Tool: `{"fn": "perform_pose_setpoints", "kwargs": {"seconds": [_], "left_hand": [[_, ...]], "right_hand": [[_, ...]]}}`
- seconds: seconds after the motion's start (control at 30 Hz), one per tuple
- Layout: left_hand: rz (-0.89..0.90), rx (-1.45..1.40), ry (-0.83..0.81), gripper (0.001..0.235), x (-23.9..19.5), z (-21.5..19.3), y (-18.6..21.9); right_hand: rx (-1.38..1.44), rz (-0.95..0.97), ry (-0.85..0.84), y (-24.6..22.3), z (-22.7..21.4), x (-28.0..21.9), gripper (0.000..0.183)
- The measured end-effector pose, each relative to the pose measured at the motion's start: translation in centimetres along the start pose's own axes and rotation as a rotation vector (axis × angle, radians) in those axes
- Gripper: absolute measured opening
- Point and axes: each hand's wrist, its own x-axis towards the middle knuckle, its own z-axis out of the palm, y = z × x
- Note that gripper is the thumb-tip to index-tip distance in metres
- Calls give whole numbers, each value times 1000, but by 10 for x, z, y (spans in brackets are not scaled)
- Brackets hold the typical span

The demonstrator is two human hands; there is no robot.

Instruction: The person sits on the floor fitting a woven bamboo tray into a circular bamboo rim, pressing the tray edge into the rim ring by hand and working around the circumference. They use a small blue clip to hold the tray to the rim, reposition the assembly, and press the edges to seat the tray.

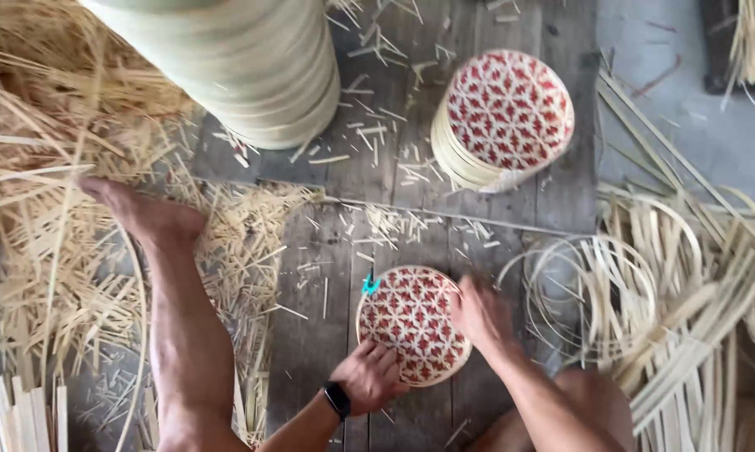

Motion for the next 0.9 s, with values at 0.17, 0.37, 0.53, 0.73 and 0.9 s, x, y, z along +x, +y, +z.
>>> {"fn": "perform_pose_setpoints", "kwargs": {"seconds": [0.17, 0.37, 0.53, 0.73, 0.9], "left_hand": [[43, 60, 84, 38, -23, 16, 22], [30, -18, 104, 39, -14, -7, 15], [22, 17, 93, 41, -16, -8, 28], [-48, 35, 43, 46, -16, -4, 26], [-99, 45, 39, 49, 0, 8, 39]], "right_hand": [[8, 296, -189, -7, 13, -53, 31], [135, 9, -78, -44, -48, -9, 33], [400, -455, -201, -100, 3, 35, 36], [219, -414, -473, -67, 22, 58, 14], [153, -537, 194, -77, -32, 2, 78]]}}
